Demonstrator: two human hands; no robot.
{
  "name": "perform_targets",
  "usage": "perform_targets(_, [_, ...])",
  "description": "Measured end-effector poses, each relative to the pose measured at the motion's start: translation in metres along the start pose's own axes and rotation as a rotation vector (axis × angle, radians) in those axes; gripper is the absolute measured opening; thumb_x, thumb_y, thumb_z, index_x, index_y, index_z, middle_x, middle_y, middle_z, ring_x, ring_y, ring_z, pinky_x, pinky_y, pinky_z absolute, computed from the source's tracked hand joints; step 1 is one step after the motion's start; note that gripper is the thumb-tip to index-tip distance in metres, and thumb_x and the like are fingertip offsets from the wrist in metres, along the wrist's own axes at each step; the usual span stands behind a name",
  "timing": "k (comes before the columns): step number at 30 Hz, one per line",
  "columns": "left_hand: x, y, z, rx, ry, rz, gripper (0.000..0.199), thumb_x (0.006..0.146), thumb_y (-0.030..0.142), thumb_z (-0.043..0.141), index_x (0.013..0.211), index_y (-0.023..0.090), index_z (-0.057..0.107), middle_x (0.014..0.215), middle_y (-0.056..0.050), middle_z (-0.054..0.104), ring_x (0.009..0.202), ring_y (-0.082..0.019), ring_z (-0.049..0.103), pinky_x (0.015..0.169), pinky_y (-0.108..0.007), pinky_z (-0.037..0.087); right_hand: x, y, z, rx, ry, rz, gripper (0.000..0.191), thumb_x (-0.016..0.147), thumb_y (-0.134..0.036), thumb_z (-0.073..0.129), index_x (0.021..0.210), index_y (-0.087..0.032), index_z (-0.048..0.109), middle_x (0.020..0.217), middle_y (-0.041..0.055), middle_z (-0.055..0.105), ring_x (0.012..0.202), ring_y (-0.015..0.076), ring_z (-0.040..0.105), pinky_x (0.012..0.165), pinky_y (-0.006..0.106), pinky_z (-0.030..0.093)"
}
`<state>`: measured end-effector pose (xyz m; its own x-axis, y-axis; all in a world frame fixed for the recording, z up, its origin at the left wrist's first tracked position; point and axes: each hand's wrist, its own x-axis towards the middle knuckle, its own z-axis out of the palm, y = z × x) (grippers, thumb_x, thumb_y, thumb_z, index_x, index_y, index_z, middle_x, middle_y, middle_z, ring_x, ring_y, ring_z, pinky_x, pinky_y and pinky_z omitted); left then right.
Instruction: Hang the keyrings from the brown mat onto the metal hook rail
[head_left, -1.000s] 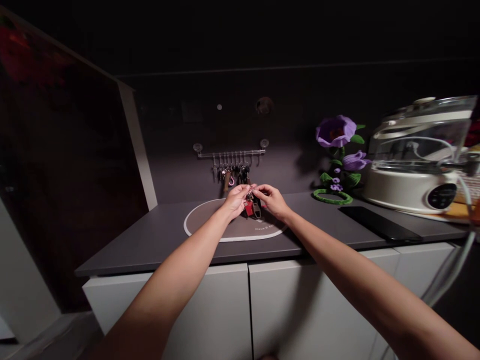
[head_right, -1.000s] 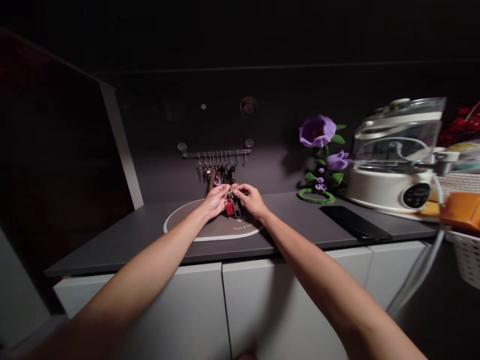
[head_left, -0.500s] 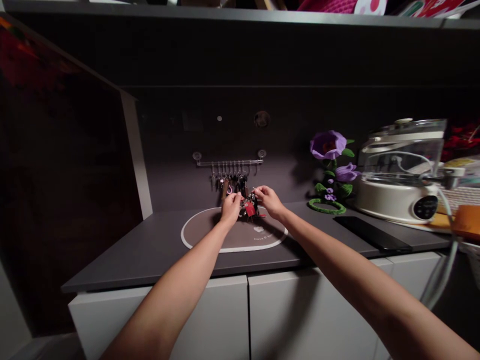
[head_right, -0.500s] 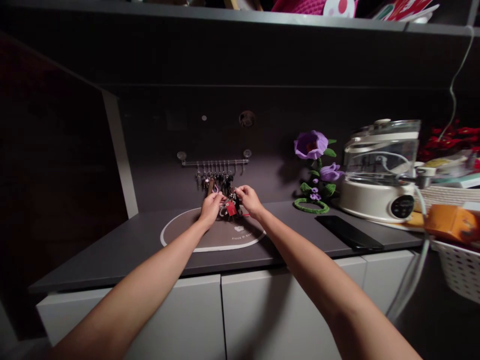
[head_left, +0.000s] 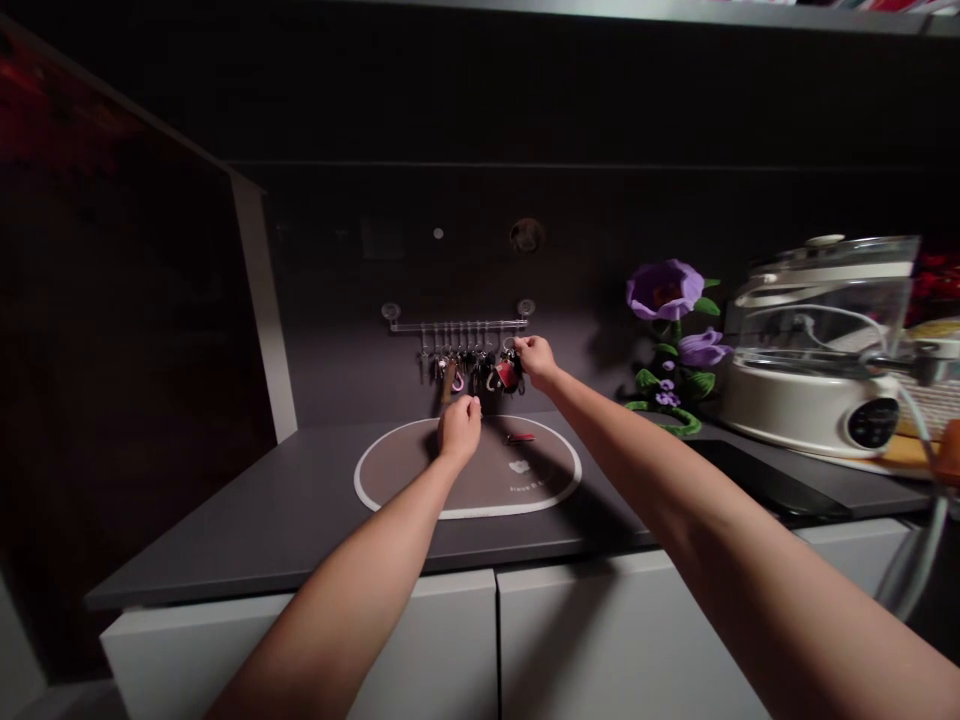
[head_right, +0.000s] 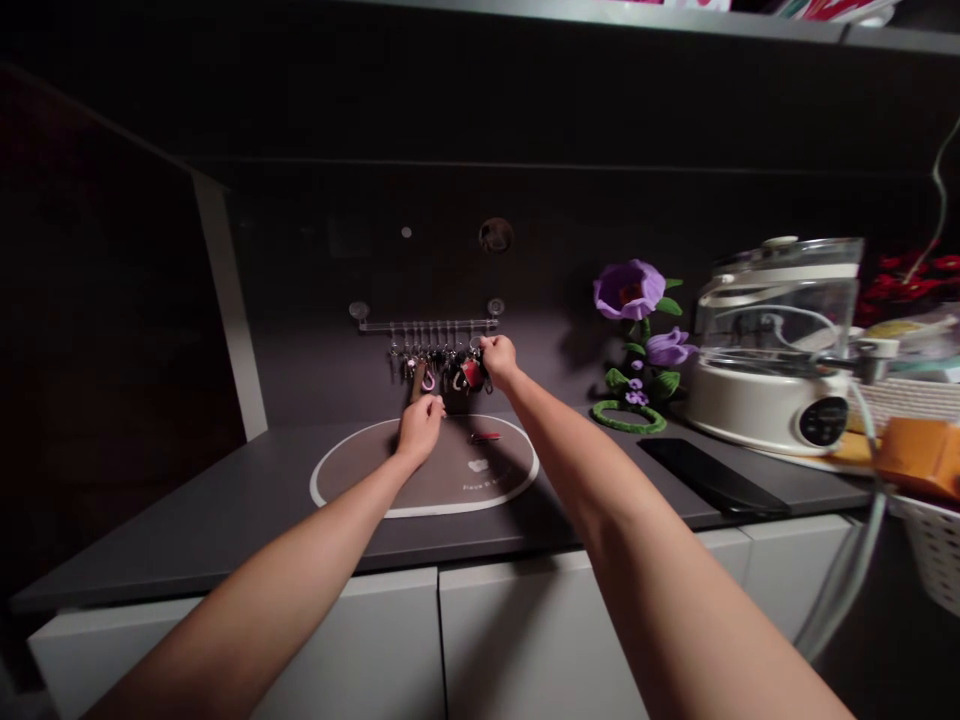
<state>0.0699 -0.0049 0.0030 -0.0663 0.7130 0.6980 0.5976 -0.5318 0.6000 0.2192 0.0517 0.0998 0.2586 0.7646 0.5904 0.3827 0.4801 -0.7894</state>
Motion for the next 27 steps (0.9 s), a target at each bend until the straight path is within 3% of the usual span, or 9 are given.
perform_targets(7, [0.0, -0.002, 0.002, 0.033, -0.01, -0.024, 0.031, 0.086, 0.03, 0.035, 0.068, 0.018, 0.057, 0.07, -0.005, 0.064, 0.069, -0.014, 0.057, 0.065, -0.023, 0.038, 0.014, -0.003, 0.011, -0.059, 0.123, 0.084, 0.026, 0.074, -0.029, 0.05, 0.051, -0.016, 0.046, 0.048, -0.0038, 0.039, 0.05, 0.0079, 0.033, 0.053, 0.023, 0.03])
perform_targets(19, [0.0, -0.002, 0.002, -0.012, -0.008, -0.044, 0.03, 0.086, 0.031, 0.036, 0.067, 0.018, 0.057, 0.07, -0.005, 0.064, 0.07, -0.015, 0.058, 0.066, -0.024, 0.039, 0.032, 0.013, 0.027, -0.058, 0.219, 0.105, 0.021, 0.071, -0.03, 0.056, 0.058, -0.015, 0.059, 0.06, 0.0058, 0.058, 0.062, 0.0161, 0.053, 0.065, 0.027, 0.042])
perform_targets(27, [0.0, -0.003, 0.001, -0.008, -0.009, -0.05, 0.029, 0.086, 0.03, 0.037, 0.067, 0.019, 0.057, 0.07, -0.005, 0.064, 0.07, -0.015, 0.058, 0.066, -0.024, 0.038, 0.035, 0.015, 0.031, -0.071, 0.266, 0.142, 0.017, 0.07, -0.03, 0.059, 0.061, -0.015, 0.061, 0.067, 0.0098, 0.063, 0.071, 0.0202, 0.057, 0.069, 0.029, 0.043])
